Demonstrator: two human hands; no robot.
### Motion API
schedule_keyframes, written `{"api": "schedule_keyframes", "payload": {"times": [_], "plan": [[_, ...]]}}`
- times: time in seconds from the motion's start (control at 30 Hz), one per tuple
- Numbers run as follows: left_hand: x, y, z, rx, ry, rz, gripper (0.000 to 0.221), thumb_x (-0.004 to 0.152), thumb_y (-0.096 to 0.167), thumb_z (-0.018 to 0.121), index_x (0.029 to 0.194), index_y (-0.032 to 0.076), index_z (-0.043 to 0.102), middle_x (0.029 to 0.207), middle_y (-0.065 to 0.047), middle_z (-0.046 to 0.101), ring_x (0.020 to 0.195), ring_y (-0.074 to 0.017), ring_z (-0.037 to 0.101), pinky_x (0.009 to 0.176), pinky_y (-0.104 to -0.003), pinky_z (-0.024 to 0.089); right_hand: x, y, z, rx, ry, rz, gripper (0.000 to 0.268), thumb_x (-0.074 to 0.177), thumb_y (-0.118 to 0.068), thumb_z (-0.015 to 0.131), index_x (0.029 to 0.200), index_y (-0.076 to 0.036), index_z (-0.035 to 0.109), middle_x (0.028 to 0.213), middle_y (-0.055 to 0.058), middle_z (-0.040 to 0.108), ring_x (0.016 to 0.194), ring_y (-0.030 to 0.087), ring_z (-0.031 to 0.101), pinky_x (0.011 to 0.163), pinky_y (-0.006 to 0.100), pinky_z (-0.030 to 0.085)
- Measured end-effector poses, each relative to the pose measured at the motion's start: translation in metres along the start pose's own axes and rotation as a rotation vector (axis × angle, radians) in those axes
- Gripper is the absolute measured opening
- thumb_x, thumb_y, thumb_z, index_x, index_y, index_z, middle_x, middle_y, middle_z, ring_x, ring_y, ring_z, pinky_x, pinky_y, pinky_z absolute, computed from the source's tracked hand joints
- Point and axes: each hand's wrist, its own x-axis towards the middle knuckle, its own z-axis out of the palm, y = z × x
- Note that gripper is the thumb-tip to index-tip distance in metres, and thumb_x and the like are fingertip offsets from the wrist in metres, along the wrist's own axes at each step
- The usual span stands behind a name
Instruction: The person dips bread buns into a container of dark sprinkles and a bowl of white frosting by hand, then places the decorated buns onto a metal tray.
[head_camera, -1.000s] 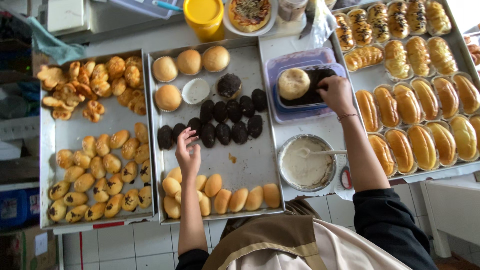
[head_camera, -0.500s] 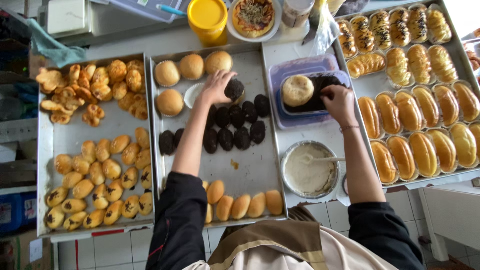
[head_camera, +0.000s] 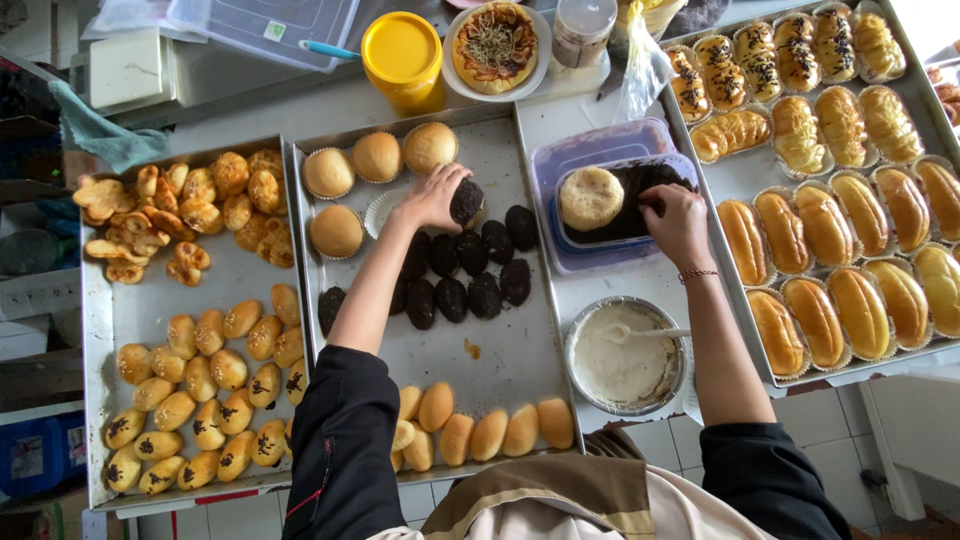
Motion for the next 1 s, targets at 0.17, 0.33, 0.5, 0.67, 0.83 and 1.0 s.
{"api": "schedule_keyframes", "payload": {"times": [0.17,0.33,0.5,0.67,0.83,1.0], "plan": [[-0.008,0.011,-0.005,0.058,-0.01,-0.073,0.123,0.052,0.045,0.098,0.148,0.001,0.035,0.144,-0.015,0.043,0.137,-0.0305,0.042,0.123,-0.043,0.036,0.001,-0.003,-0.001,-0.01,-0.007,0.036,0.019,0.083,-0.004,0.078,0.102,-0.004,0.077,0.099,0.013,0.075,0.081,0.028,0.071,0.079,0.038,0.057],[-0.001,0.007,0.004,0.025,-0.01,-0.136,0.127,0.052,0.047,0.1,0.143,-0.007,0.032,0.144,-0.028,0.037,0.136,-0.0384,0.039,0.118,-0.047,0.032,0.0,-0.003,-0.001,0.006,0.013,-0.001,0.019,0.084,-0.004,0.077,0.103,-0.004,0.077,0.099,0.013,0.074,0.086,0.028,0.072,0.08,0.037,0.058],[-0.001,0.01,0.001,-0.026,-0.078,-0.203,0.119,0.06,0.048,0.098,0.143,-0.009,0.033,0.145,-0.032,0.038,0.137,-0.041,0.043,0.118,-0.047,0.036,0.0,-0.002,0.0,-0.018,0.022,-0.023,0.019,0.084,-0.003,0.078,0.103,-0.003,0.077,0.098,0.014,0.074,0.088,0.028,0.072,0.082,0.038,0.058],[-0.001,0.019,0.002,-0.029,-0.047,-0.22,0.116,0.058,0.044,0.098,0.147,0.003,0.036,0.144,-0.029,0.041,0.129,-0.0432,0.049,0.11,-0.05,0.046,-0.001,-0.004,-0.002,0.028,0.005,0.01,0.02,0.084,-0.003,0.076,0.105,-0.004,0.076,0.1,0.013,0.074,0.085,0.027,0.072,0.08,0.036,0.058],[0.006,0.008,0.004,0.007,-0.018,-0.234,0.117,0.055,0.044,0.096,0.147,0.005,0.036,0.136,-0.025,0.045,0.12,-0.0375,0.056,0.104,-0.045,0.056,0.0,-0.003,-0.003,0.013,0.012,-0.002,0.021,0.084,-0.003,0.076,0.105,-0.003,0.076,0.099,0.013,0.074,0.087,0.027,0.072,0.081,0.037,0.058],[0.005,0.009,0.005,0.187,-0.05,-0.24,0.124,0.055,0.047,0.099,0.15,0.002,0.032,0.137,-0.032,0.038,0.117,-0.0458,0.054,0.103,-0.05,0.053,0.0,-0.004,-0.003,0.004,-0.006,0.037,0.021,0.084,-0.003,0.076,0.105,-0.004,0.077,0.099,0.013,0.075,0.084,0.027,0.072,0.081,0.038,0.057]]}}
